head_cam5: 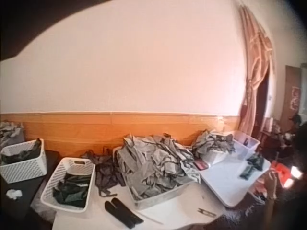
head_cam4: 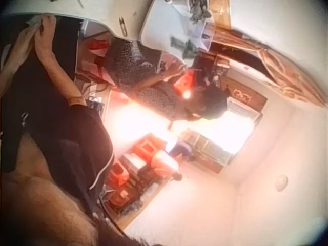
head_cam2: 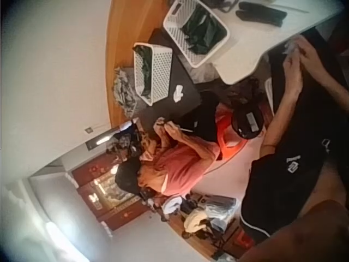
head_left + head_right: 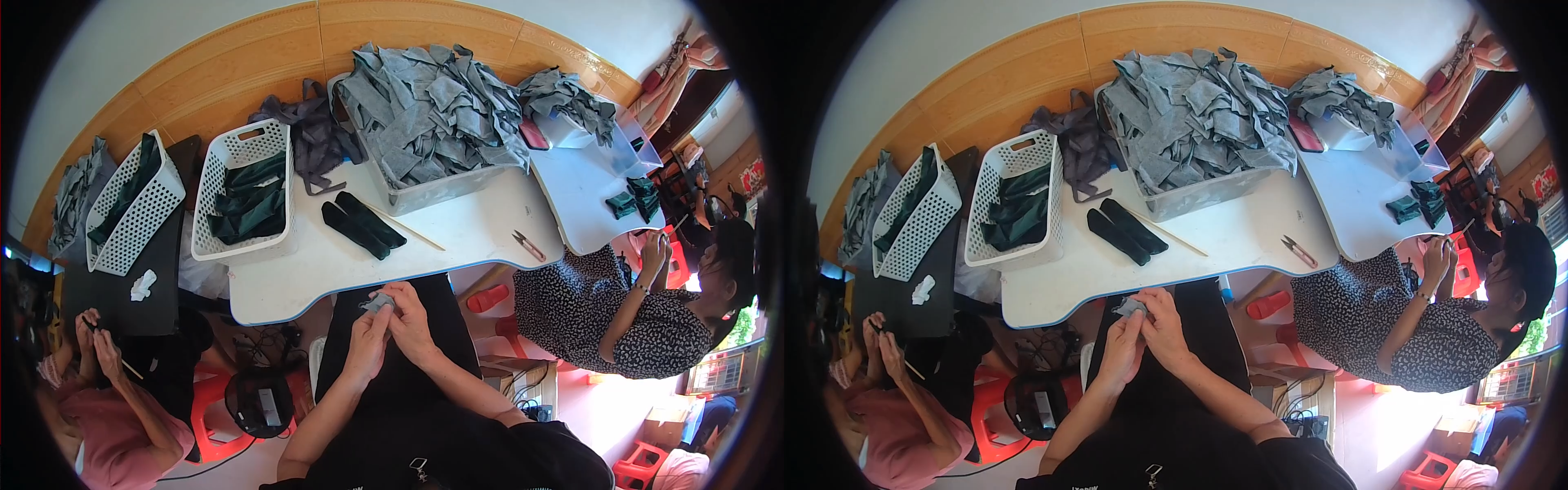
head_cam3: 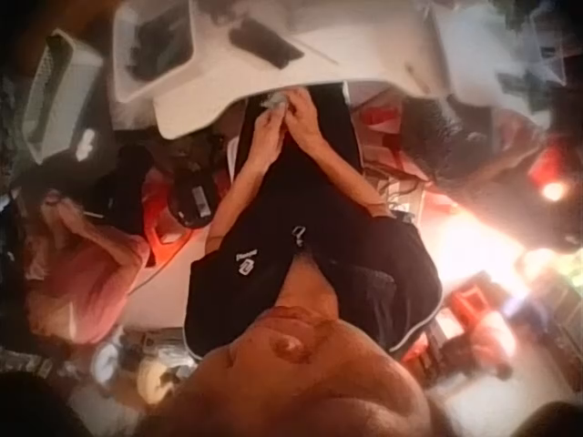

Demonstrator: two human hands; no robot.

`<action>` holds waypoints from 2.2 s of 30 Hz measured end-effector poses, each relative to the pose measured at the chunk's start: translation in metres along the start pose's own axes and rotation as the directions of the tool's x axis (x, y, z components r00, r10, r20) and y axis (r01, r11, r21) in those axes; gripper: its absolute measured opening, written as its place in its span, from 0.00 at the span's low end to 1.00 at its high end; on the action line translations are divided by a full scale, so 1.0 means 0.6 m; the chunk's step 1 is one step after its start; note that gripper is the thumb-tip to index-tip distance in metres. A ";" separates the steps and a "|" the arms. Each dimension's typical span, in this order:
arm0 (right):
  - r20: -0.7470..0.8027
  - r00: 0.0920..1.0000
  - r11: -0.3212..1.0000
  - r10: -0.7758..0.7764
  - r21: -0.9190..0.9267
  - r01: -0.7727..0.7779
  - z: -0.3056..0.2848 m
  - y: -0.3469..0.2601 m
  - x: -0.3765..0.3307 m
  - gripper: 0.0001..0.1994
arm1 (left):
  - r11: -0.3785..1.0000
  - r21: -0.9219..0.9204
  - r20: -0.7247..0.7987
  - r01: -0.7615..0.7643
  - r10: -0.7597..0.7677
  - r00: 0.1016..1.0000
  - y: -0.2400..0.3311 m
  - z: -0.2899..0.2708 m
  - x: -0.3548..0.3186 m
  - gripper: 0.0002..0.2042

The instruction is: Manually turning fabric pieces inside out using a thin wooden stick.

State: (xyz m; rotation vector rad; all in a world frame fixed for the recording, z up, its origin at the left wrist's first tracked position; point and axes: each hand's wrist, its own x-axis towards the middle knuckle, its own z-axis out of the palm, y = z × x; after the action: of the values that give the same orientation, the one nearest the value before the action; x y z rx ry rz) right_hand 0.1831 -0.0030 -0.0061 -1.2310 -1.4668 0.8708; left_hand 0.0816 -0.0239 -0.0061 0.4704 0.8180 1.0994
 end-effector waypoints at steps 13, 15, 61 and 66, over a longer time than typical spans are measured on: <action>-0.064 0.994 0.996 0.091 0.027 -0.089 -0.010 -0.019 0.008 0.15 | 0.987 -0.162 -0.025 0.020 -0.025 0.999 0.009 -0.010 0.012 0.19; -0.040 0.996 0.997 0.075 -0.012 -0.076 -0.013 -0.015 0.007 0.14 | 0.988 -0.154 -0.054 -0.028 0.019 0.998 0.011 -0.013 0.014 0.17; 0.462 0.786 0.697 0.412 0.396 -0.598 -0.019 0.020 -0.007 0.05 | 0.619 0.737 -0.020 -0.273 0.423 0.906 0.013 -0.063 0.040 0.15; 0.914 0.383 0.029 0.132 0.383 -0.923 -0.057 0.004 -0.010 0.13 | 0.821 0.505 0.206 -0.267 0.186 0.961 0.018 -0.069 0.017 0.12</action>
State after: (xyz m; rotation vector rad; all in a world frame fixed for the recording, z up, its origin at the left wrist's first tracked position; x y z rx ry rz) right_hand 0.2165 -0.0104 -0.0011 -0.4704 -0.3863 2.6293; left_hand 0.0451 -0.0121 -0.0280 1.1311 0.9496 1.0323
